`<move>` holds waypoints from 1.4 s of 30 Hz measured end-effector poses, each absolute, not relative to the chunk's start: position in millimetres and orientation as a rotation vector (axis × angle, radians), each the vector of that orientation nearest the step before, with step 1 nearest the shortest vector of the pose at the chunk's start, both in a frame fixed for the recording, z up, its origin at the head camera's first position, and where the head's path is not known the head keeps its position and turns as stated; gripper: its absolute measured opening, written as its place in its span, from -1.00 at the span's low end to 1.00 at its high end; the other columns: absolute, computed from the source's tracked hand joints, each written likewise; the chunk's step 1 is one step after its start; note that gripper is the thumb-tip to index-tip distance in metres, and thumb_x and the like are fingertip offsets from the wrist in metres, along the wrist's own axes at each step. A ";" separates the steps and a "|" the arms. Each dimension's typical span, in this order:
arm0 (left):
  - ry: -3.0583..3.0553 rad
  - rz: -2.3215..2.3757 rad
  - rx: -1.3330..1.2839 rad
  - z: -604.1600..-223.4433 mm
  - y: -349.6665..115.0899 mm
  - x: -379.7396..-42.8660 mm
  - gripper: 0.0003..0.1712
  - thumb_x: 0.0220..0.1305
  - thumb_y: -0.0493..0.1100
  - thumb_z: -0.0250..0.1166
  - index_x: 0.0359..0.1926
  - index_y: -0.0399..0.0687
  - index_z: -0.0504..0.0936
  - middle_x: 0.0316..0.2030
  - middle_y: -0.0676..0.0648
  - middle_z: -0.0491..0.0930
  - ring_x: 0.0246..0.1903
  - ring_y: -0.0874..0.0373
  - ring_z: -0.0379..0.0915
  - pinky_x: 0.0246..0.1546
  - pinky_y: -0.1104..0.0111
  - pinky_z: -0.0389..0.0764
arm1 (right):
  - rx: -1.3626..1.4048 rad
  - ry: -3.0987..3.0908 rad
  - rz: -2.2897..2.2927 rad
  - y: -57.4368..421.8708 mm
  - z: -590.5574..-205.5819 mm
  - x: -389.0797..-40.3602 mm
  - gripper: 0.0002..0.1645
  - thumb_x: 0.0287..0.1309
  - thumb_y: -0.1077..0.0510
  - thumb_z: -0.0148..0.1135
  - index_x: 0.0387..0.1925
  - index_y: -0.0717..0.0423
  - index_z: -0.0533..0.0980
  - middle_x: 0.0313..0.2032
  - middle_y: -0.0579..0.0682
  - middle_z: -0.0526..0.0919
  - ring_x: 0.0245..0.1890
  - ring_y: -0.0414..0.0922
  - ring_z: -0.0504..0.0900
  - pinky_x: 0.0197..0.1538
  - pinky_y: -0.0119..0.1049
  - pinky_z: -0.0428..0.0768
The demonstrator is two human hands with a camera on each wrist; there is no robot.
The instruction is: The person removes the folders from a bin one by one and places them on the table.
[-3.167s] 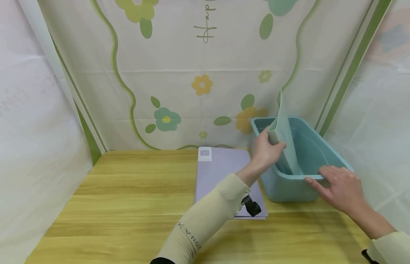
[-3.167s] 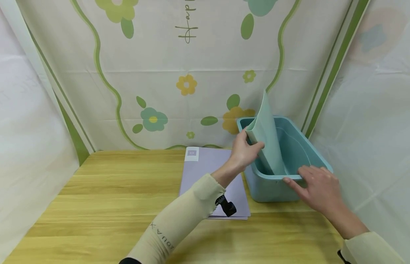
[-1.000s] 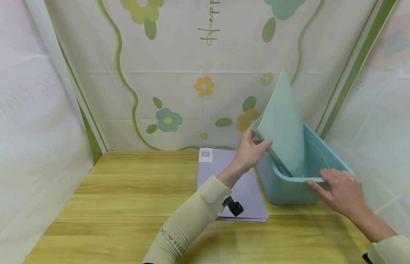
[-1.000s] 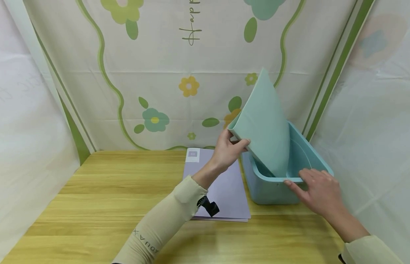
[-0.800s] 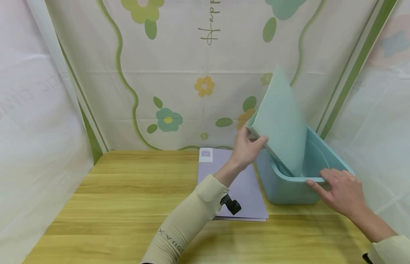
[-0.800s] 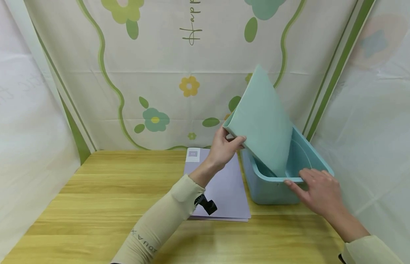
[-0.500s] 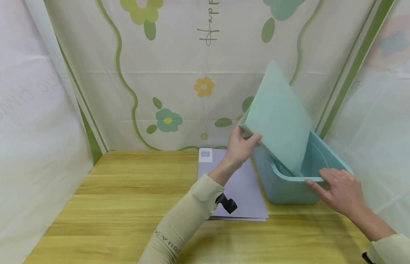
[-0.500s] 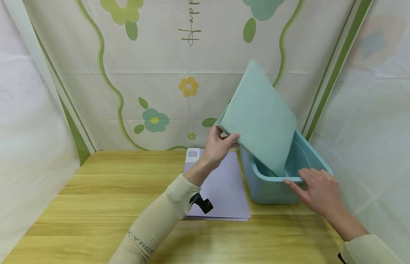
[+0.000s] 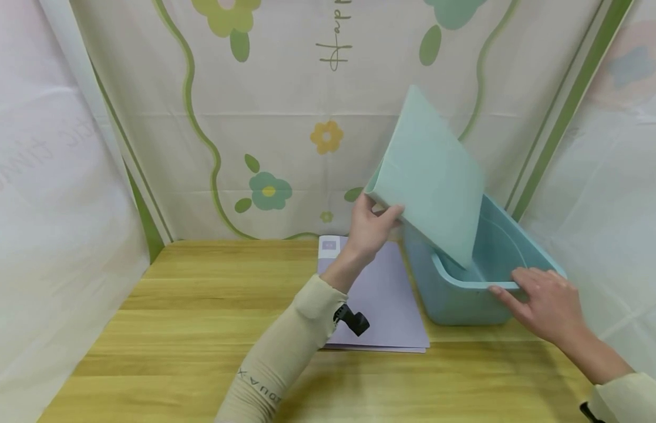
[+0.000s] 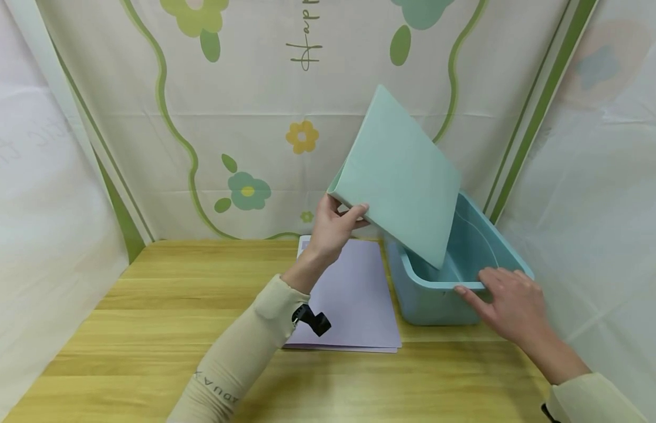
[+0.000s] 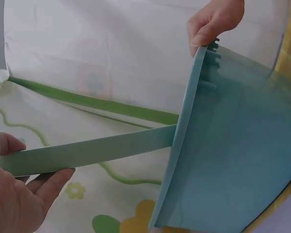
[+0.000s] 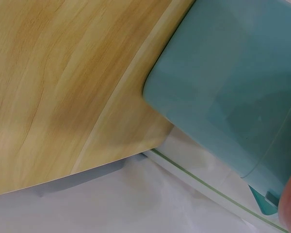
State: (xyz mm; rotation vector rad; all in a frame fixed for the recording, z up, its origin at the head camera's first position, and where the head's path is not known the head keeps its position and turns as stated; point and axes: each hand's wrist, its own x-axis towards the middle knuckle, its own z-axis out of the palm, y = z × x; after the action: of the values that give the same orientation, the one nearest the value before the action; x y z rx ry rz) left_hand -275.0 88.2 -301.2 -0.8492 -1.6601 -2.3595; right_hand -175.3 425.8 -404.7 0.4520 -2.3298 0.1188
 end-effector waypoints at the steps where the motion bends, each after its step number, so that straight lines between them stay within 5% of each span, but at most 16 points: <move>1: -1.654 -2.360 -0.851 -301.0 86.9 -275.1 -0.54 0.30 -0.49 0.23 0.22 -0.27 0.48 0.02 -0.17 0.54 -0.09 -0.25 0.70 -0.09 0.16 0.74 | 0.452 -2.332 0.119 425.9 -404.7 -175.2 -0.34 0.25 -0.48 0.18 -0.60 -0.10 0.24 -0.64 -0.27 0.16 -0.64 -0.24 0.18 -0.55 -0.28 0.13; 13: -1.631 -2.385 -0.853 -300.5 73.5 -276.8 -0.50 0.33 -0.49 0.20 0.26 -0.20 0.43 0.02 -0.17 0.52 -0.07 -0.22 0.69 -0.08 0.08 0.74 | 0.448 -2.337 0.112 428.7 -405.2 -172.5 -0.33 0.25 -0.47 0.18 -0.60 -0.10 0.23 -0.65 -0.27 0.14 -0.65 -0.24 0.17 -0.56 -0.29 0.11; 22: -1.575 -2.457 -0.798 -302.6 61.9 -281.2 -0.52 0.34 -0.49 0.18 0.24 -0.17 0.41 -0.03 -0.13 0.52 -0.10 0.00 0.64 -0.07 0.02 0.73 | 0.443 -2.341 0.106 428.1 -405.5 -172.2 -0.33 0.26 -0.48 0.16 -0.60 -0.11 0.22 -0.64 -0.27 0.14 -0.65 -0.24 0.16 -0.56 -0.31 0.09; 42: -1.506 -2.507 -0.688 -303.0 32.4 -284.3 -0.51 0.34 -0.49 0.19 0.25 -0.14 0.40 -0.01 -0.15 0.52 -0.13 -0.01 0.65 -0.10 0.01 0.74 | 0.452 -2.345 0.100 427.7 -405.0 -175.7 -0.33 0.27 -0.47 0.15 -0.60 -0.10 0.24 -0.64 -0.26 0.15 -0.64 -0.23 0.17 -0.56 -0.31 0.09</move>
State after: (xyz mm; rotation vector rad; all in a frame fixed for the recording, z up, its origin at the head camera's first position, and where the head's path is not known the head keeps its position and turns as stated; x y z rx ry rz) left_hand -284.3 32.4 -303.0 -0.6883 -1.5064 -2.5074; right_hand -175.7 427.7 -405.0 0.4519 -2.3447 0.1000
